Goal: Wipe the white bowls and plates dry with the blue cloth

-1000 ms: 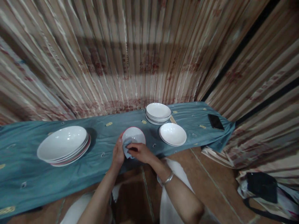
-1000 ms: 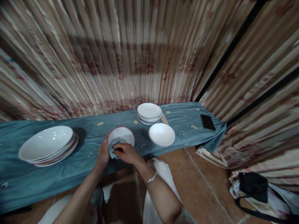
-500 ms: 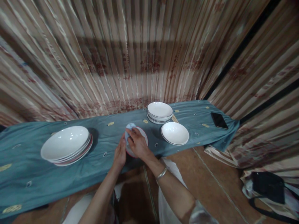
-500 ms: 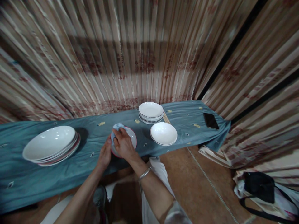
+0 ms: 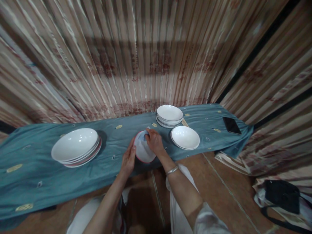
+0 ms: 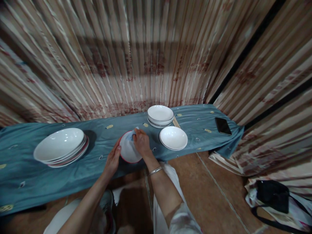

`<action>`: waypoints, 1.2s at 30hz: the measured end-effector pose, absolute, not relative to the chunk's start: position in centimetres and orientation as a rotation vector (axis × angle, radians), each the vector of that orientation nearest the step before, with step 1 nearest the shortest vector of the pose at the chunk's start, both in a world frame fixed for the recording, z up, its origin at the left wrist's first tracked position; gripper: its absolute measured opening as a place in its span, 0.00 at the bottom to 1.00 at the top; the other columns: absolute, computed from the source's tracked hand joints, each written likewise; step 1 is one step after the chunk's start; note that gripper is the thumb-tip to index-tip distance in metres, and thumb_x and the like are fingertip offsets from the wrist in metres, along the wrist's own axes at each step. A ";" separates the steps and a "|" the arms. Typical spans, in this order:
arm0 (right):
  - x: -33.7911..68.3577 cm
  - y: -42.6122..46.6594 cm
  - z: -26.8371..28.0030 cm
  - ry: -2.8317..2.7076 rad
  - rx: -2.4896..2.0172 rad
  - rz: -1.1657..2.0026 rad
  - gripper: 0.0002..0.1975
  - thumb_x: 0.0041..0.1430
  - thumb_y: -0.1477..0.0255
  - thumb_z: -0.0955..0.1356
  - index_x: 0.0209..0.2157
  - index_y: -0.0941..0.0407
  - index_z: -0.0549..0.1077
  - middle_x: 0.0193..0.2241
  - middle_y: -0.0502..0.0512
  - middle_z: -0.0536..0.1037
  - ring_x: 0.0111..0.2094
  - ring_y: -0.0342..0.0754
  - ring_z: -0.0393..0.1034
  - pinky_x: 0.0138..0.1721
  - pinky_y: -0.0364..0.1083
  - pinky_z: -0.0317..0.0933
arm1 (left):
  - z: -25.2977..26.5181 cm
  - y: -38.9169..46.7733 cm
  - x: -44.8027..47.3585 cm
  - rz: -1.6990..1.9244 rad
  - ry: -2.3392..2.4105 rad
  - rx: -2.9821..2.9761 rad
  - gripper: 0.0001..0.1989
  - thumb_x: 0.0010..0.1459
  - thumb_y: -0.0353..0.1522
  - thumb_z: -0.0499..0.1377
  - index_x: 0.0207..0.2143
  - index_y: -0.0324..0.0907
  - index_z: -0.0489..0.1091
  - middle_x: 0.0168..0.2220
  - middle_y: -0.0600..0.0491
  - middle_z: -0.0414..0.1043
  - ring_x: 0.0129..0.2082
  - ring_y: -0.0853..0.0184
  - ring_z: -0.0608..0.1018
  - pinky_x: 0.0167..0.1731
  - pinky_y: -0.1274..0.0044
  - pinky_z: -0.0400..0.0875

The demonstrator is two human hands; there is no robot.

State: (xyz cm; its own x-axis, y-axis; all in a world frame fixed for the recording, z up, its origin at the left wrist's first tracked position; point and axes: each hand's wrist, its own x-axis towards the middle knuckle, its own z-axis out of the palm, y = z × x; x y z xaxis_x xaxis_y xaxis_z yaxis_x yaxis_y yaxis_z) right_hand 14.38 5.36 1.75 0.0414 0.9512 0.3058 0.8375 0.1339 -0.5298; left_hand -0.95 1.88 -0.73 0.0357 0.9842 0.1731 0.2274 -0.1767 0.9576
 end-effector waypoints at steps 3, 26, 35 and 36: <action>14.9 5.2 1.3 -1.824 -1.777 0.214 0.18 0.65 0.73 0.61 0.55 0.61 0.66 0.50 0.65 0.75 0.53 0.51 0.68 0.55 0.48 0.61 | -0.6 1.6 -1.1 1.196 1.269 1.521 0.29 0.61 0.46 0.49 0.58 0.40 0.65 0.62 0.46 0.63 0.63 0.59 0.62 0.64 0.67 0.51; 17.6 2.4 1.4 -1.898 -2.105 0.322 0.15 0.65 0.69 0.63 0.50 0.60 0.70 0.44 0.62 0.79 0.47 0.52 0.74 0.47 0.45 0.63 | -1.0 1.5 -2.6 1.201 1.215 1.085 0.35 0.43 0.49 0.65 0.52 0.44 0.71 0.52 0.46 0.74 0.52 0.54 0.73 0.49 0.67 0.69; 17.2 2.9 2.3 -1.883 -2.031 0.381 0.15 0.64 0.71 0.62 0.50 0.58 0.71 0.42 0.59 0.80 0.44 0.51 0.75 0.46 0.45 0.63 | 0.0 1.0 -3.1 1.162 1.160 0.891 0.33 0.39 0.48 0.68 0.47 0.42 0.72 0.36 0.50 0.77 0.32 0.64 0.77 0.28 0.77 0.72; 17.1 3.1 2.3 -1.893 -1.997 0.378 0.16 0.64 0.71 0.62 0.51 0.58 0.71 0.42 0.59 0.80 0.44 0.50 0.75 0.46 0.45 0.63 | 0.0 1.0 -3.2 1.158 1.155 0.878 0.32 0.40 0.49 0.67 0.46 0.42 0.72 0.35 0.50 0.77 0.30 0.65 0.77 0.27 0.77 0.72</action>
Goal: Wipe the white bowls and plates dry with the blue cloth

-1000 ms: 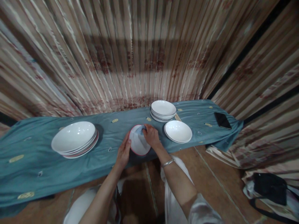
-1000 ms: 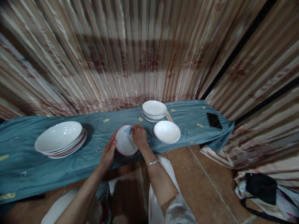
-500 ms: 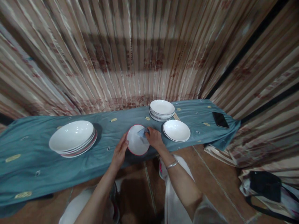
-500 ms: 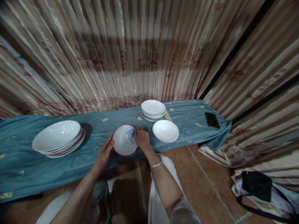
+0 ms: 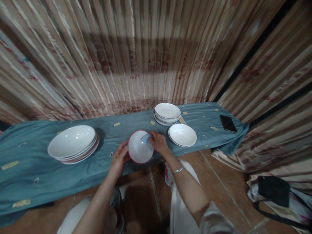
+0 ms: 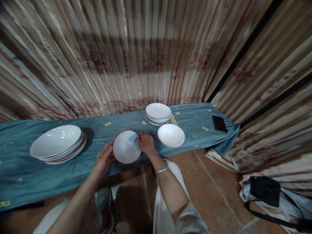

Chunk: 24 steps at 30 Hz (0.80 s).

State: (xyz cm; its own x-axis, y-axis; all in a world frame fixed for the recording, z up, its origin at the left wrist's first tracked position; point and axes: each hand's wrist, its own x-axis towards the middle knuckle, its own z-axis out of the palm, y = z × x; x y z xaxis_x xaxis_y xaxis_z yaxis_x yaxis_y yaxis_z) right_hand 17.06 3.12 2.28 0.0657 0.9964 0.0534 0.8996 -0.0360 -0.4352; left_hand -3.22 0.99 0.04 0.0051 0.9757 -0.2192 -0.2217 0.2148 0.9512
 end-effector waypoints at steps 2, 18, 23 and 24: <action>16.8 3.5 2.1 -1.911 -1.911 0.361 0.16 0.64 0.72 0.62 0.51 0.58 0.70 0.43 0.58 0.80 0.44 0.50 0.75 0.47 0.44 0.63 | 0.1 1.0 -3.4 1.152 1.149 0.853 0.31 0.41 0.50 0.66 0.44 0.41 0.73 0.35 0.50 0.77 0.28 0.66 0.76 0.25 0.77 0.71; 15.5 4.3 0.9 -1.960 -1.707 0.304 0.15 0.64 0.73 0.62 0.51 0.58 0.70 0.46 0.58 0.78 0.46 0.48 0.73 0.51 0.43 0.61 | 1.3 1.0 -3.8 1.056 1.259 0.841 0.16 0.42 0.40 0.67 0.33 0.39 0.74 0.29 0.49 0.78 0.31 0.61 0.79 0.23 0.75 0.73; 16.1 3.9 1.3 -1.907 -1.822 0.416 0.15 0.64 0.71 0.63 0.51 0.56 0.71 0.43 0.56 0.80 0.44 0.47 0.74 0.48 0.42 0.62 | 1.5 1.0 -3.8 1.128 1.241 0.779 0.20 0.38 0.39 0.68 0.34 0.40 0.73 0.25 0.53 0.75 0.23 0.66 0.76 0.22 0.76 0.72; 16.2 3.8 1.4 -1.897 -1.836 0.436 0.15 0.63 0.70 0.63 0.50 0.55 0.72 0.43 0.55 0.80 0.44 0.47 0.74 0.47 0.42 0.62 | 1.5 0.9 -3.8 1.139 1.237 0.775 0.20 0.37 0.39 0.69 0.35 0.40 0.73 0.25 0.54 0.75 0.22 0.67 0.76 0.22 0.76 0.72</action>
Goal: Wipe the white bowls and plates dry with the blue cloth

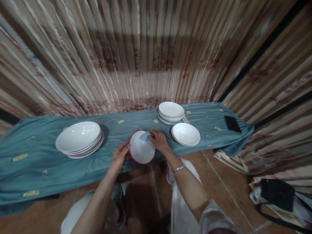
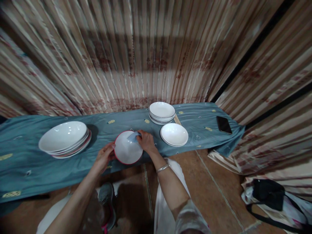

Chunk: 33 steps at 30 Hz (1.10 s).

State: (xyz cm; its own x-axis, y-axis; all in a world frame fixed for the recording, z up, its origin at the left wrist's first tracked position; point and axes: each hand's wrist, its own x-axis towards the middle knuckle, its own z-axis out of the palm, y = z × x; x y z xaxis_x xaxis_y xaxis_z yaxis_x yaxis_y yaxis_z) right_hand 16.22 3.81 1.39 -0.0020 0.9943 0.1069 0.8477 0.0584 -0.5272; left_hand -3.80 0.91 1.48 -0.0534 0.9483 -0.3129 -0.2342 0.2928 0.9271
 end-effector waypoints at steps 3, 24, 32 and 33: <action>16.6 3.7 1.5 -1.876 -1.861 0.467 0.15 0.63 0.70 0.64 0.50 0.54 0.72 0.42 0.53 0.80 0.44 0.47 0.74 0.46 0.42 0.62 | 1.4 0.9 -3.7 1.161 1.231 0.758 0.24 0.35 0.39 0.70 0.35 0.40 0.71 0.24 0.55 0.74 0.21 0.68 0.76 0.22 0.77 0.72; 14.0 0.2 1.3 -2.279 -1.925 0.181 0.13 0.66 0.75 0.58 0.45 0.59 0.72 0.42 0.62 0.78 0.44 0.52 0.73 0.43 0.47 0.65 | 1.0 2.3 -3.3 1.414 1.203 0.609 0.23 0.37 0.35 0.70 0.36 0.41 0.65 0.26 0.56 0.75 0.24 0.70 0.78 0.26 0.76 0.75; 13.9 -1.1 1.6 -2.252 -1.731 0.410 0.12 0.65 0.73 0.61 0.44 0.57 0.73 0.43 0.58 0.79 0.44 0.49 0.73 0.44 0.43 0.62 | 0.7 2.4 -3.2 1.446 1.197 0.634 0.24 0.37 0.36 0.71 0.36 0.41 0.64 0.25 0.56 0.75 0.24 0.70 0.78 0.26 0.77 0.75; 13.8 -1.2 1.7 -2.244 -1.699 0.439 0.12 0.65 0.72 0.61 0.44 0.56 0.73 0.43 0.57 0.79 0.44 0.48 0.73 0.44 0.43 0.62 | 0.7 2.4 -3.2 1.447 1.194 0.640 0.25 0.37 0.36 0.71 0.36 0.41 0.64 0.25 0.57 0.75 0.24 0.70 0.78 0.25 0.77 0.75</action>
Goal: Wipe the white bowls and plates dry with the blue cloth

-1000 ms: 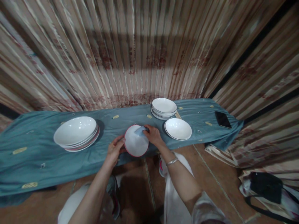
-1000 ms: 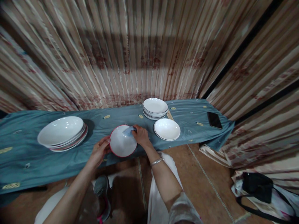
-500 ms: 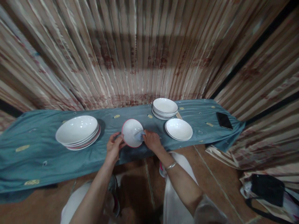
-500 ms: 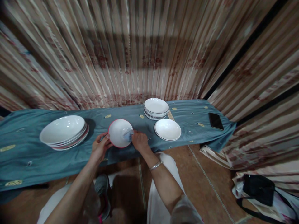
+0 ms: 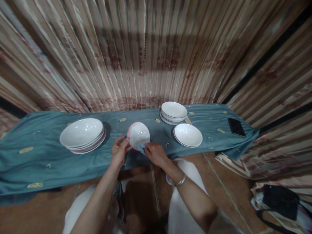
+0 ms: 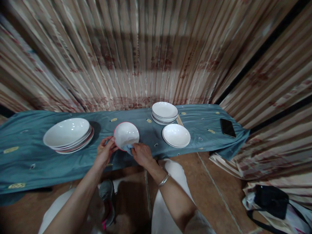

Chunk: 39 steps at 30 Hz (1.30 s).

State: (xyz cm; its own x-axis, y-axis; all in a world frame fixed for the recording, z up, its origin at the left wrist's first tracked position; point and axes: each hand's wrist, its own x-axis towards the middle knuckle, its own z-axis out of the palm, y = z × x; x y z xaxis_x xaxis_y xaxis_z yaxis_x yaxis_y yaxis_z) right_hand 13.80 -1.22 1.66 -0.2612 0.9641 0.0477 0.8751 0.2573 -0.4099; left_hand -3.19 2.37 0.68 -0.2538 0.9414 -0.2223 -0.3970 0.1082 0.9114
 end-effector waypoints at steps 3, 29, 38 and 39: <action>13.4 -1.6 1.7 -2.220 -1.616 0.495 0.12 0.65 0.72 0.61 0.45 0.55 0.74 0.42 0.55 0.80 0.44 0.47 0.74 0.44 0.41 0.61 | 0.7 2.4 -3.1 1.446 1.189 0.647 0.27 0.35 0.38 0.71 0.36 0.41 0.64 0.25 0.57 0.74 0.23 0.71 0.77 0.26 0.77 0.74; 9.6 4.2 1.3 -1.749 -1.367 0.496 0.20 0.60 0.77 0.59 0.53 0.58 0.67 0.56 0.59 0.69 0.59 0.46 0.60 0.60 0.45 0.55 | 0.2 1.9 -2.2 1.325 1.147 0.709 0.32 0.34 0.42 0.72 0.44 0.39 0.74 0.32 0.51 0.79 0.29 0.66 0.80 0.32 0.73 0.77; 11.0 3.8 0.1 -2.036 -1.591 0.264 0.24 0.60 0.78 0.60 0.59 0.64 0.62 0.64 0.68 0.57 0.63 0.55 0.53 0.63 0.54 0.49 | 0.3 1.8 -2.2 1.320 1.120 0.669 0.31 0.34 0.40 0.73 0.42 0.38 0.74 0.30 0.53 0.78 0.28 0.68 0.79 0.31 0.74 0.76; 11.3 3.6 0.2 -2.067 -1.624 0.253 0.24 0.60 0.78 0.60 0.58 0.63 0.64 0.63 0.67 0.58 0.62 0.55 0.55 0.62 0.55 0.50 | 0.3 1.8 -2.2 1.319 1.117 0.666 0.30 0.34 0.40 0.73 0.42 0.38 0.74 0.30 0.52 0.78 0.28 0.68 0.79 0.31 0.74 0.76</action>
